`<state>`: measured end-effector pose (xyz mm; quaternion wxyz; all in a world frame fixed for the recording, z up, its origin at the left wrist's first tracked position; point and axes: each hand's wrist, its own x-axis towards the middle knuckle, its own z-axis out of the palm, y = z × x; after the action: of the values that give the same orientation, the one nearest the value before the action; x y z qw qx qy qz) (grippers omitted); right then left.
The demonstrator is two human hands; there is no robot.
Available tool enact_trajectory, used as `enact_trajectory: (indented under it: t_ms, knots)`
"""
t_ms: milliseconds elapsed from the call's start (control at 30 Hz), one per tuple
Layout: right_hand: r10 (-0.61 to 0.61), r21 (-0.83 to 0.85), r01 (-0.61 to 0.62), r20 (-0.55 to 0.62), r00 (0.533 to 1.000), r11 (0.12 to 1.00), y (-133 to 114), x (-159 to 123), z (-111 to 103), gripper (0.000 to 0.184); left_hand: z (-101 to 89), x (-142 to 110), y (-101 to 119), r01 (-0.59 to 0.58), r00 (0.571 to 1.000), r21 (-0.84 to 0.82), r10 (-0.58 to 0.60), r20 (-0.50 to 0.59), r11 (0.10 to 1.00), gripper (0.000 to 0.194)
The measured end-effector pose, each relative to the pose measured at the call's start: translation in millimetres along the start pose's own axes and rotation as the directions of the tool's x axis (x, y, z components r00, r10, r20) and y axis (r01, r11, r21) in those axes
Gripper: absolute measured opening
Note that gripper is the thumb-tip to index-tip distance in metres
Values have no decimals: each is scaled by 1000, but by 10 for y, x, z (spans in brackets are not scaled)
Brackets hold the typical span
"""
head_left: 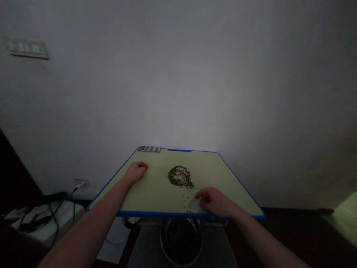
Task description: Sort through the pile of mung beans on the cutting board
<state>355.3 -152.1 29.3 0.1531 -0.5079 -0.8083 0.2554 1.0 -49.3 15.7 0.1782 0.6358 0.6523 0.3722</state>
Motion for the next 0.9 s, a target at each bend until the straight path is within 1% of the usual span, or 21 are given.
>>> enact_trajectory:
  t_ms: [133, 267, 367, 467, 533, 600, 700, 767, 900]
  knots:
    - [-3, 27, 3, 10, 1000, 1000, -37, -48, 6, 35, -6, -7, 20, 5, 1000, 3, -5, -7, 1000, 17]
    - [-27, 102, 22, 47, 999, 995, -35, -35, -13, 35, -15, -27, 45, -2, 1000, 1, 2, -9, 1000, 17]
    - [-48, 88, 52, -43, 998, 995, -22, 69, -44, 35, -14, -31, 44, -1, 1000, 18, 1, -8, 1000, 18]
    - [-88, 11, 90, -151, 985, 996, -35, 234, -62, 34, -8, -21, 29, 2, 1000, 28, -2, -2, 1000, 19]
    - [-117, -53, 109, -179, 977, 993, -69, 350, -51, 34, -4, -12, 21, -4, 1000, 29, 4, -4, 1000, 19]
    - [-155, -102, 139, -166, 974, 985, -122, 449, -19, 34, -3, -8, 18, 0, 1000, 33, 0, -8, 999, 19]
    - [-227, -131, 213, -110, 968, 968, -218, 545, 48, 36, -2, -10, 21, 5, 1000, 20, -5, 1, 1000, 19]
    - [-260, -132, 250, -72, 963, 959, -273, 569, 86, 36, 0, -13, 22, 3, 1000, 4, -3, 10, 1000, 19]
    - [-285, -102, 287, 40, 958, 952, -329, 548, 116, 35, 7, -14, 17, 6, 1000, -5, -6, -4, 1000, 19]
